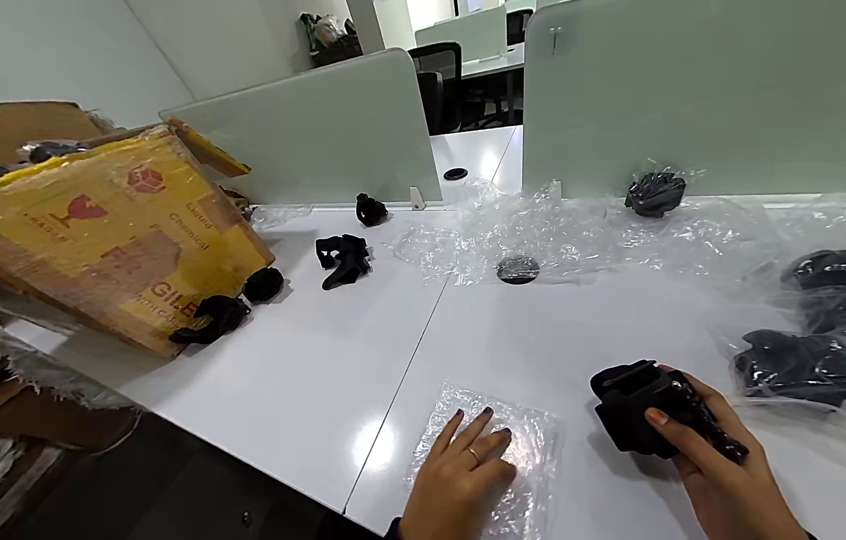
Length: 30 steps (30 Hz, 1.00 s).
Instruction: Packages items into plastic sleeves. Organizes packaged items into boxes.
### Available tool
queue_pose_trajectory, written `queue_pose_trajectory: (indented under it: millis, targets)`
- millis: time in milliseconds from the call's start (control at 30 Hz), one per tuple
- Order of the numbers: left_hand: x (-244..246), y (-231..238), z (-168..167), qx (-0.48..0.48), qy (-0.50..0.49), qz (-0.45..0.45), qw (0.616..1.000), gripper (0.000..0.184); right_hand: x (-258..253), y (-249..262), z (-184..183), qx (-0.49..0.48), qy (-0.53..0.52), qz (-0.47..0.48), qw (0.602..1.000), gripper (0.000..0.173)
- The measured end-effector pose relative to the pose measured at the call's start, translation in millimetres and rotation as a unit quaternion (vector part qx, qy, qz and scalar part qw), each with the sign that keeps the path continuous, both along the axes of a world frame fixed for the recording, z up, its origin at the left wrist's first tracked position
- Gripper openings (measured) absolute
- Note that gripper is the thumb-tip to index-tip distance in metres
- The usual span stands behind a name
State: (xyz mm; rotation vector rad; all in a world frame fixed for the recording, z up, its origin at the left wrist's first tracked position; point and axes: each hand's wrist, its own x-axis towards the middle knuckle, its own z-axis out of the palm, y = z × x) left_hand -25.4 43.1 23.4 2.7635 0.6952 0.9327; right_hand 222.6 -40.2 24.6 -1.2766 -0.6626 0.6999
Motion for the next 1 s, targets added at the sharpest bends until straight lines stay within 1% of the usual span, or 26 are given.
queue_pose_trajectory:
  millis: [67, 167, 200, 267, 300, 333, 433, 500, 567, 633, 700, 767, 867, 900, 933, 967, 1000]
  targets:
    - [-2.3, -0.8, 7.8, 0.006, -0.02, 0.022, 1.0, 0.031, -2.0, -1.0, -2.3, 0.01, -0.037, 0.026, 0.999, 0.066]
    - [8.1, -19.2, 12.8, -0.017, -0.028, 0.062, 0.998, 0.028, -2.3, -2.5, -4.9, 0.045, -0.172, 0.055, 0.983, 0.067]
    - [12.4, -26.2, 13.4, -0.03, -0.017, 0.07, 0.997, 0.037, -1.6, -2.8, -6.7, 0.06, -0.223, 0.068, 0.971, 0.065]
    - [17.5, -34.4, 12.6, -0.043, 0.005, 0.076, 0.996, 0.062, -0.4, -3.2, -10.0, 0.066, -0.319, 0.081, 0.942, 0.06]
    - [18.1, -34.2, 10.6, -0.036, 0.012, 0.076, 0.996, 0.066, 0.3, -3.5, -10.3, 0.057, -0.364, 0.081, 0.926, 0.058]
    - [17.5, -32.4, 9.0, -0.026, 0.016, 0.075, 0.997, 0.062, 0.9, -3.7, -9.1, 0.044, -0.407, 0.073, 0.91, 0.057]
    - [13.1, -26.0, 9.6, -0.018, 0.003, 0.065, 0.998, 0.03, 4.3, -5.1, -2.4, 0.023, -0.514, 0.028, 0.857, 0.054]
    - [10.4, -22.6, 11.5, -0.023, -0.015, 0.059, 0.998, 0.024, 8.9, -5.4, 0.6, 0.014, -0.56, 0.015, 0.828, 0.052]
    - [8.0, -19.6, 11.0, -0.041, -0.025, 0.048, 0.998, 0.021, 13.0, -5.1, 1.8, 0.03, -0.592, 0.016, 0.805, 0.049]
    - [5.8, -18.1, 9.8, -0.071, -0.03, 0.037, 0.996, 0.021, 15.2, -3.0, -2.7, 0.072, -0.621, 0.022, 0.78, 0.036]
    - [4.4, -17.0, 9.1, -0.09, -0.032, 0.038, 0.995, 0.024, 12.4, -2.8, -4.8, 0.089, -0.637, 0.034, 0.765, 0.031]
    - [2.4, -15.5, 8.9, -0.105, -0.03, 0.042, 0.993, 0.029, 6.4, -6.3, -1.0, 0.061, -0.652, 0.028, 0.755, 0.036]
    - [1.3, -13.4, 7.7, -0.122, -0.039, 0.04, 0.991, 0.028, 4.3, -10.4, 8.2, -0.002, -0.657, 0.019, 0.754, 0.059]
    - [1.9, -12.9, 7.0, -0.115, -0.041, 0.039, 0.992, 0.027, 6.8, -10.2, 7.9, 0.004, -0.654, 0.02, 0.756, 0.061]
    - [2.6, -12.7, 6.4, -0.108, -0.043, 0.037, 0.993, 0.026, 10.4, -9.7, 5.3, 0.035, -0.647, 0.027, 0.761, 0.057]
    - [3.3, -13.0, 6.6, -0.107, -0.045, 0.032, 0.993, 0.026, 13.5, -9.3, 1.0, 0.085, -0.631, 0.045, 0.769, 0.048]
    - [3.8, -13.8, 7.2, -0.113, -0.047, 0.023, 0.992, 0.026, 14.2, -9.4, -1.5, 0.137, -0.61, 0.084, 0.776, 0.038]
